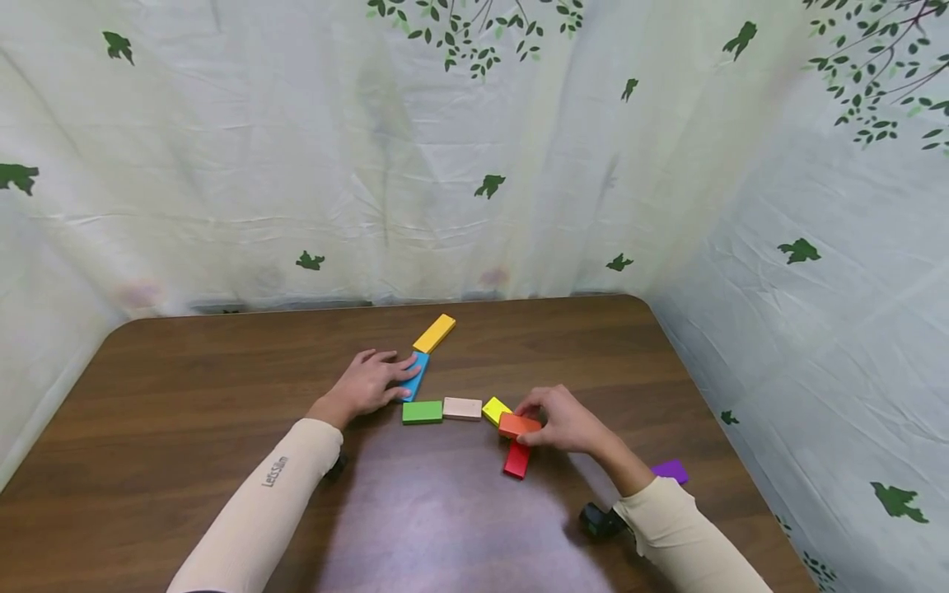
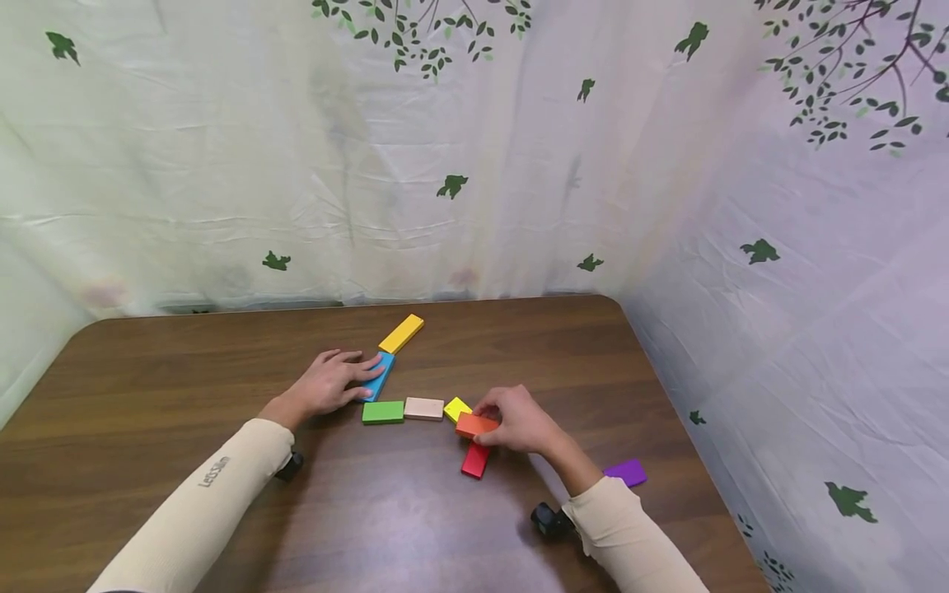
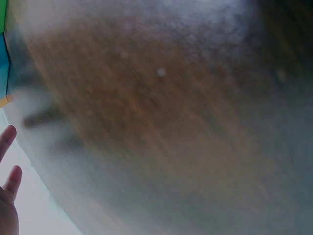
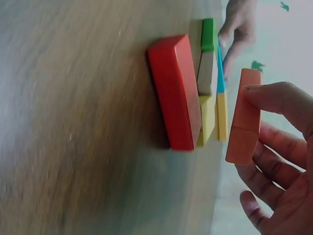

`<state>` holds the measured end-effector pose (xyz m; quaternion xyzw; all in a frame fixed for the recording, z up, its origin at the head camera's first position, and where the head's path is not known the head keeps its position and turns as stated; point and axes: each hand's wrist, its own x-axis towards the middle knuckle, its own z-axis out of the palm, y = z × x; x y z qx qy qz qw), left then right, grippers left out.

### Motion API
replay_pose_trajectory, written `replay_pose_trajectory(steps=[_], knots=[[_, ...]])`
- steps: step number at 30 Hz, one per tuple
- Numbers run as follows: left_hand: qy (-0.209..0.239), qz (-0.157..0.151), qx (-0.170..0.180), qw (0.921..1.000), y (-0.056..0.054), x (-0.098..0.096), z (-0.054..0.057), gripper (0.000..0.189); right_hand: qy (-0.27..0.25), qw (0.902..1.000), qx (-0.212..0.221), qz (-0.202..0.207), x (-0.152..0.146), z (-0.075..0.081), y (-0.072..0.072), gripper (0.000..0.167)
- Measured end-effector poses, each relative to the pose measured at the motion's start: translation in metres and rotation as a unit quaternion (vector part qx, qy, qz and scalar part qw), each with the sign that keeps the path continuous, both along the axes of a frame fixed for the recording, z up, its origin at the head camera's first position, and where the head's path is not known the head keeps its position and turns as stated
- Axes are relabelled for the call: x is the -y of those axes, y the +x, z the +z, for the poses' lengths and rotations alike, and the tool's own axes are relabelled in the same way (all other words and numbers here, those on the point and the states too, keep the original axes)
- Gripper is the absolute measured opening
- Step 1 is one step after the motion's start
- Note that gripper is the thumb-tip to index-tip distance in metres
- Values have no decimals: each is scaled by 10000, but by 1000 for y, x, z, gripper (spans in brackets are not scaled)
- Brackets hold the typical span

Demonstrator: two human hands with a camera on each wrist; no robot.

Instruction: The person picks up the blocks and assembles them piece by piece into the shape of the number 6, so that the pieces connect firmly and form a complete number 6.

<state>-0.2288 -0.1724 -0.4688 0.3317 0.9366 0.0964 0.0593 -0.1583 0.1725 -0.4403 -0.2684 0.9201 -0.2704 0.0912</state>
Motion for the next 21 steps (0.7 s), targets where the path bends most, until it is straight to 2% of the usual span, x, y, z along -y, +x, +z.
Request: replay_pose_trajectory(steps=[14, 21], knots=[[-35, -41, -50, 10000, -1, 0, -2, 55, -173, 9992, -22, 357, 23, -1, 8, 24], [-1, -27, -48, 10000, -2, 1, -3, 55, -183, 9988, 259, 361, 33, -2, 12, 26]])
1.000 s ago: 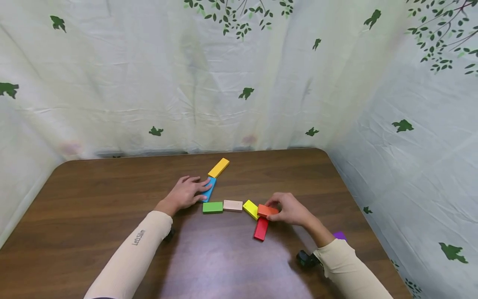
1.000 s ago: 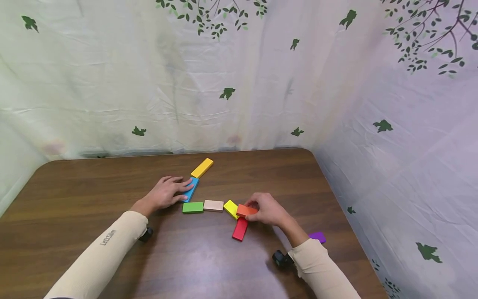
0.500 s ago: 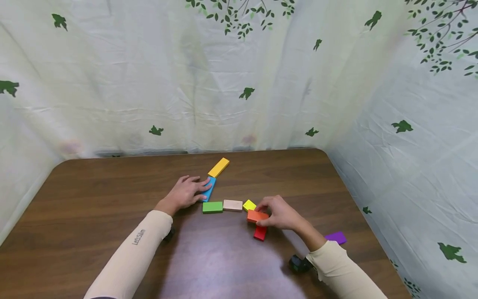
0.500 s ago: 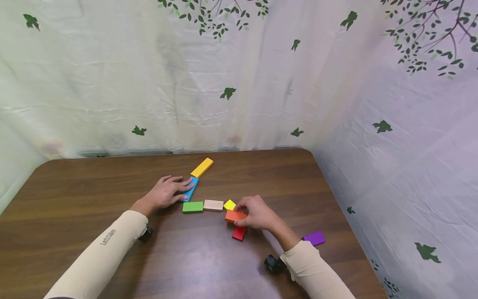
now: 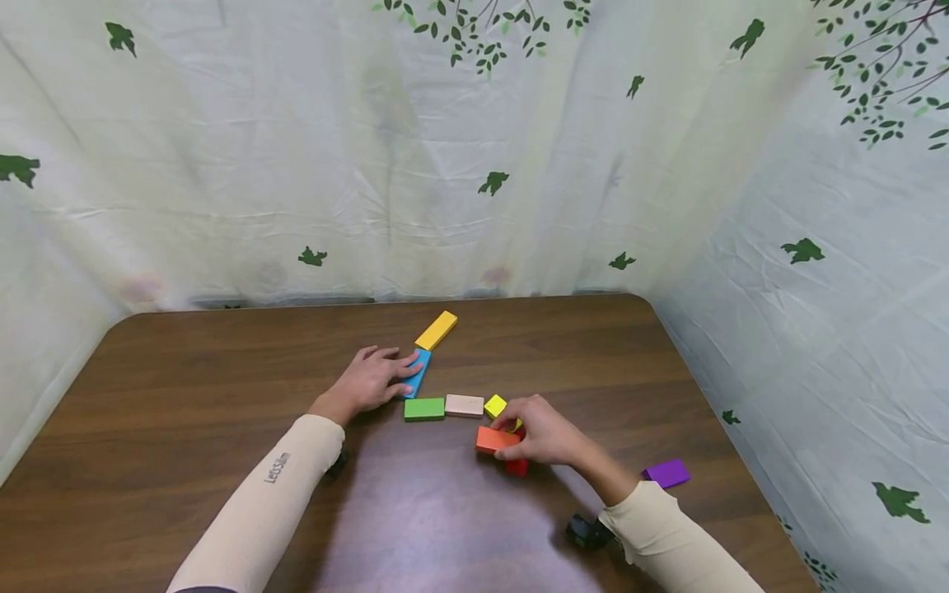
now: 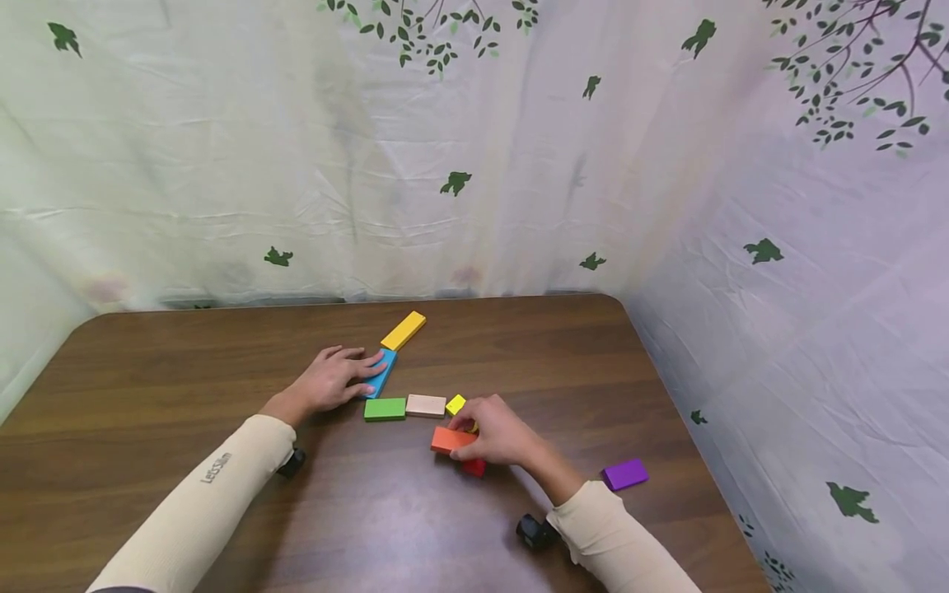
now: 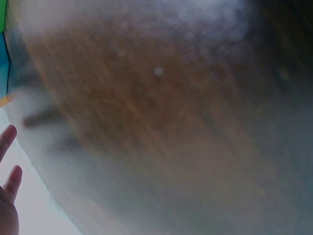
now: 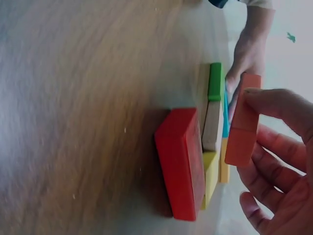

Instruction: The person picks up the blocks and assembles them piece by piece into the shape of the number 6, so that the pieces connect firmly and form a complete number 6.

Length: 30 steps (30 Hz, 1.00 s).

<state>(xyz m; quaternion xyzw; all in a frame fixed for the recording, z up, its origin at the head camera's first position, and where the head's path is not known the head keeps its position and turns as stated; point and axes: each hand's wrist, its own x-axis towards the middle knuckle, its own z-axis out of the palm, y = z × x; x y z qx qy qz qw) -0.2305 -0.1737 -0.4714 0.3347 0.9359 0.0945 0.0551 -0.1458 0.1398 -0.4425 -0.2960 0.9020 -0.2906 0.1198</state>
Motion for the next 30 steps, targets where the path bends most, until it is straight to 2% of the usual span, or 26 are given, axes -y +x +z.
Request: replay_pose_trajectory(steps=[5, 15, 24, 30], knots=[[-11, -4, -2, 10000, 2, 0, 2, 55, 86, 9999, -52, 105, 5, -2, 5, 26], [-23, 32, 94, 9999, 1, -1, 3, 55, 11, 9978, -429, 499, 11, -13, 12, 26], [-28, 28, 88, 10000, 1, -1, 2, 56, 6, 9976, -293, 621, 14, -17, 17, 27], [-2, 31, 61, 10000, 2, -1, 3, 55, -6, 9954, -467, 842, 12, -21, 18, 28]])
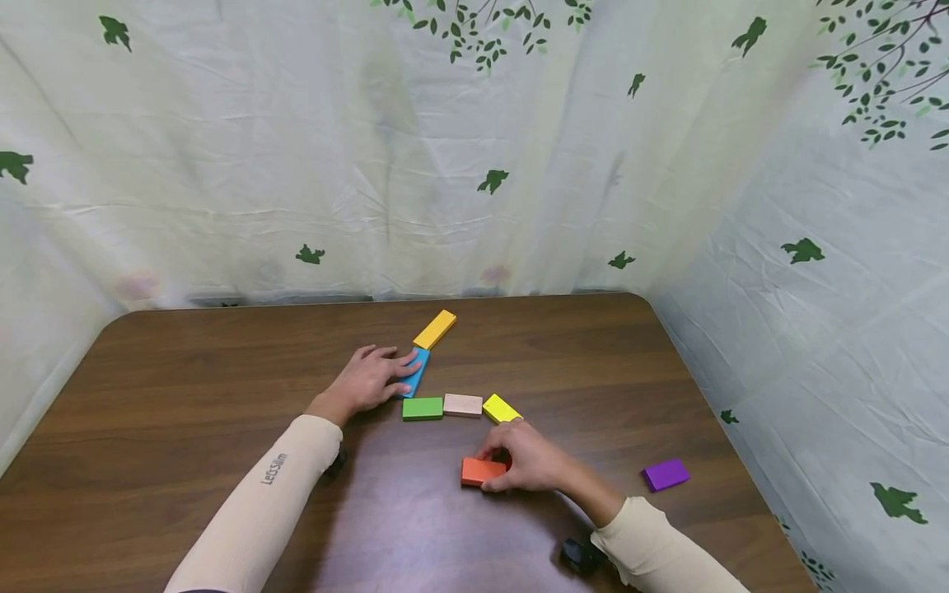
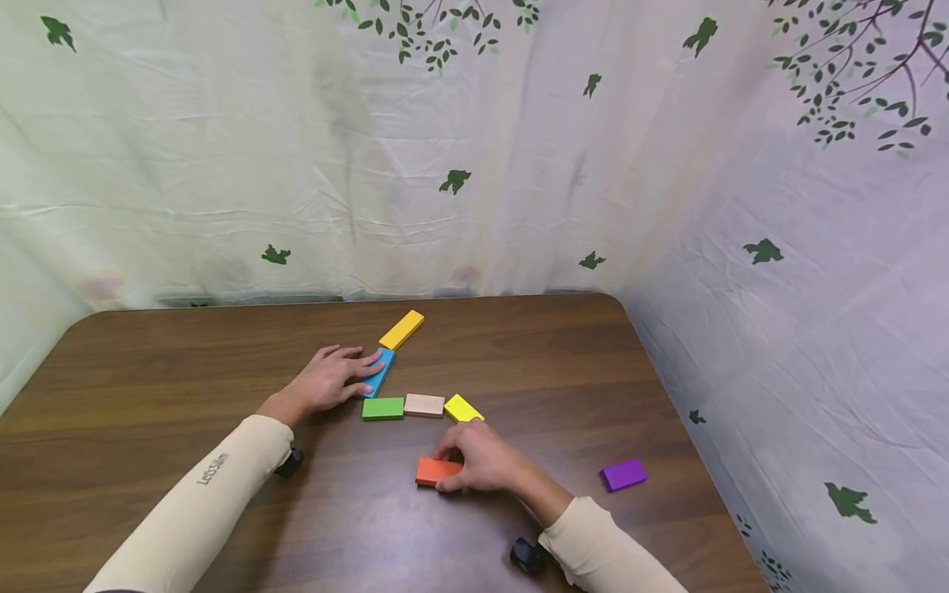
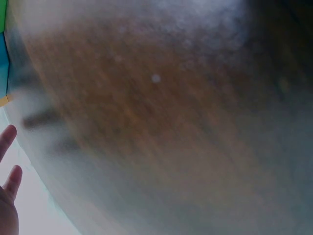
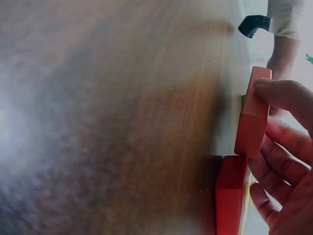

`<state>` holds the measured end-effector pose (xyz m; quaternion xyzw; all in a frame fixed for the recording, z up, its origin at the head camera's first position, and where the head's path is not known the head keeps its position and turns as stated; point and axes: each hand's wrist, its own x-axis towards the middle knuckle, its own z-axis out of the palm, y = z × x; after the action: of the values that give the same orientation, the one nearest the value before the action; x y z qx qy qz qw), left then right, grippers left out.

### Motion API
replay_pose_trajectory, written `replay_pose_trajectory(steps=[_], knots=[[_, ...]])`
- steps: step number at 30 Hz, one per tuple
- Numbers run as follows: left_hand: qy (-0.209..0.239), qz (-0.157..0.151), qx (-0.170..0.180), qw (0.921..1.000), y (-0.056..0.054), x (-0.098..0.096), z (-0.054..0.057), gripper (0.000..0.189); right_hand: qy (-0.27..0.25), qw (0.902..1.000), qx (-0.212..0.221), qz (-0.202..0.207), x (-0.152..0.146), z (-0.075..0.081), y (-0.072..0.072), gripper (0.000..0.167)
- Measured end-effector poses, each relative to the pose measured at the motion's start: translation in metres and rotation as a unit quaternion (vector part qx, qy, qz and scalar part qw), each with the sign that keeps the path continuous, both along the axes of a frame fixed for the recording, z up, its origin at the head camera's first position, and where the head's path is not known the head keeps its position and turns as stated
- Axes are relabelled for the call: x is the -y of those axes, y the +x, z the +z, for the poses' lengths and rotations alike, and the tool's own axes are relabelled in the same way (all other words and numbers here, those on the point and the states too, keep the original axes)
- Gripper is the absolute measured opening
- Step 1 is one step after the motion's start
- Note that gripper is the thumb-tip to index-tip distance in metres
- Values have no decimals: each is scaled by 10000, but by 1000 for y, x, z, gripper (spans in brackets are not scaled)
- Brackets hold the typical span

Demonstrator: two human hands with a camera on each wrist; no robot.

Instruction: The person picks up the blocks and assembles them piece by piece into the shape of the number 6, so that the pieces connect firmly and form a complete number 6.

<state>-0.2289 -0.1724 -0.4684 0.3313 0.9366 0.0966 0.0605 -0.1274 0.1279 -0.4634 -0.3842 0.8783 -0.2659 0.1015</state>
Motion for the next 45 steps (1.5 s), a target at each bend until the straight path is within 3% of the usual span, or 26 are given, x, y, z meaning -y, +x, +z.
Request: replay_pose_trajectory(steps=[26, 45], knots=[[15, 62, 55, 10000, -1, 1, -4, 56, 278, 9979, -572, 149, 0, -9, 4, 29], [-64, 58, 109, 9999, -3, 0, -4, 56, 247, 9982, -548, 11, -2, -9, 4, 26]])
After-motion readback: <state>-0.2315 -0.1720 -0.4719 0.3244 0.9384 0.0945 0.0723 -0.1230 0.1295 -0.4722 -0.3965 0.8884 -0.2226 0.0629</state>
